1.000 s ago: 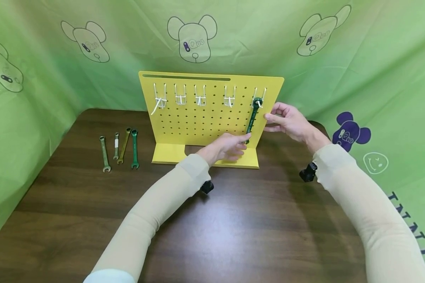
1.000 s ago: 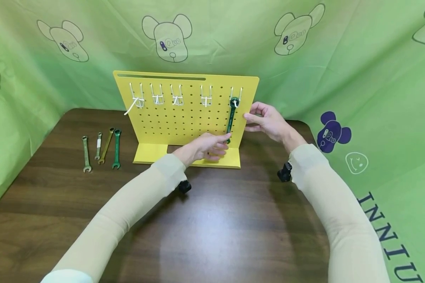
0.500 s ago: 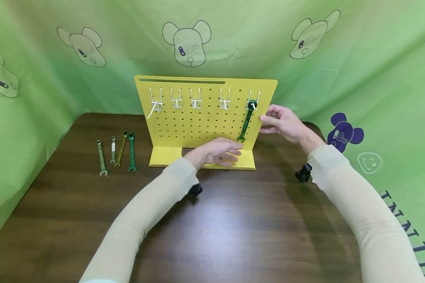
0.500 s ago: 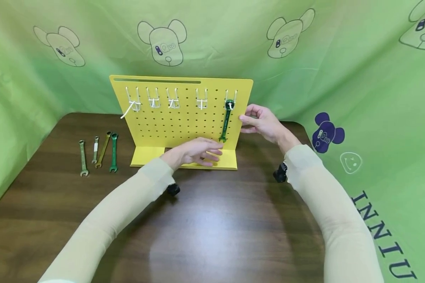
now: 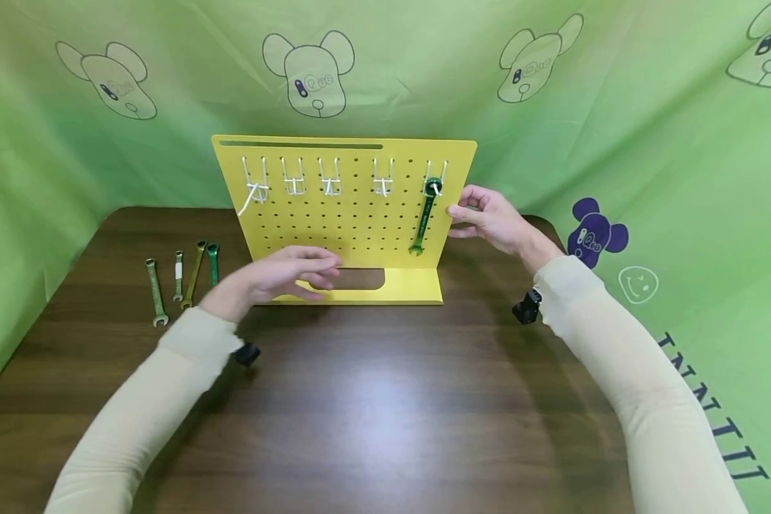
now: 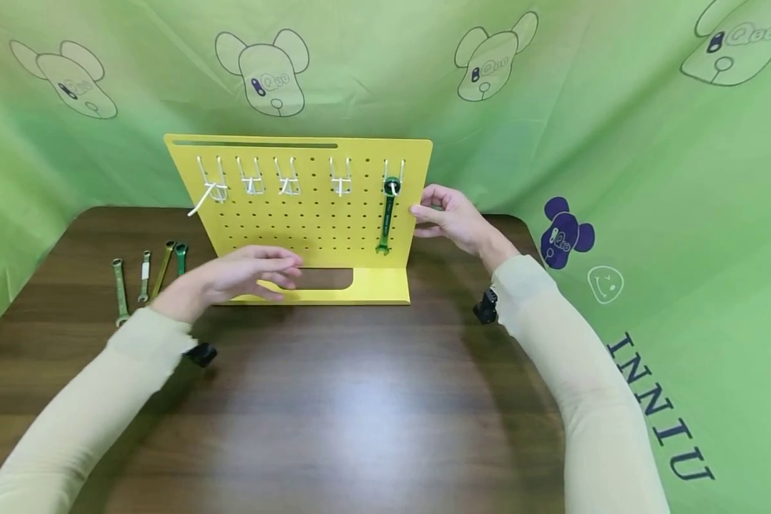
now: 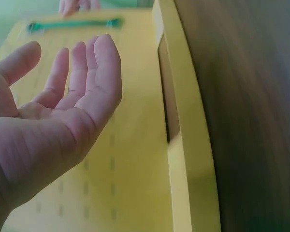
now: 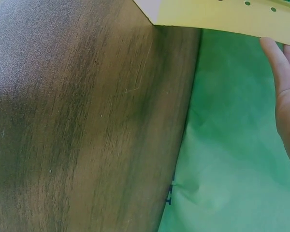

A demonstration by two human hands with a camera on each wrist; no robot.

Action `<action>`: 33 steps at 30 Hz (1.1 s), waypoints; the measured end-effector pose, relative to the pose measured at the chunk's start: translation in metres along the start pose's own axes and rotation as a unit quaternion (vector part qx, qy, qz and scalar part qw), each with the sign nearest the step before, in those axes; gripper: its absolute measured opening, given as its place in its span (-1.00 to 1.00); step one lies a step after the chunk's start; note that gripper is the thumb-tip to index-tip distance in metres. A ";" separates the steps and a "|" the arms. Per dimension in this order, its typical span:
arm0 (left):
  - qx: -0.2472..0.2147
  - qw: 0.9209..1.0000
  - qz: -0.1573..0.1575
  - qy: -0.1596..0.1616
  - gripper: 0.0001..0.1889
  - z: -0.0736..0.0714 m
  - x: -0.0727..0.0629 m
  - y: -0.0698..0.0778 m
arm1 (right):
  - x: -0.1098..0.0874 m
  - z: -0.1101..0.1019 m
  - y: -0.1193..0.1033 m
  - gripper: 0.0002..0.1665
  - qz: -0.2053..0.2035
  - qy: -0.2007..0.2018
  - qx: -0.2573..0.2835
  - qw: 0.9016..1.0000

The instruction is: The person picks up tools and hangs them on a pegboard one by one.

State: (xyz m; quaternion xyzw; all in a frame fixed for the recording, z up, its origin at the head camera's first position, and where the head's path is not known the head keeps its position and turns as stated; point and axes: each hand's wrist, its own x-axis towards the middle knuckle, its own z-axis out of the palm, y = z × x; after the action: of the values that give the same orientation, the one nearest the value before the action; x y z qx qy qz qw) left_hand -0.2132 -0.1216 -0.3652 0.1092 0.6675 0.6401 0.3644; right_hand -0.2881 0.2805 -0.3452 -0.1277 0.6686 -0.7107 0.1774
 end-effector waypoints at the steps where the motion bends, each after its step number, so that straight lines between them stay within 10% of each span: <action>1: 0.001 1.000 0.001 0.011 -0.45 -0.009 -0.008 -0.001 | 0.001 0.000 0.000 -0.95 0.000 0.003 0.001 1.000; 18: -0.039 0.991 -0.001 0.128 -0.64 -0.118 -0.102 -0.016 | 0.001 0.002 -0.001 -0.94 0.002 0.003 0.006 1.000; 33: -0.070 0.973 -0.056 0.212 -0.33 -0.137 -0.101 -0.050 | 0.000 0.002 -0.003 -0.94 0.004 0.004 0.007 1.000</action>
State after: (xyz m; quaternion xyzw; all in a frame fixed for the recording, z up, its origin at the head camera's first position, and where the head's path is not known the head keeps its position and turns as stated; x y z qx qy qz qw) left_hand -0.2116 -0.2976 -0.3891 -0.0922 0.6880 0.6724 0.2568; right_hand -0.2877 0.2785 -0.3426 -0.1211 0.6646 -0.7154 0.1783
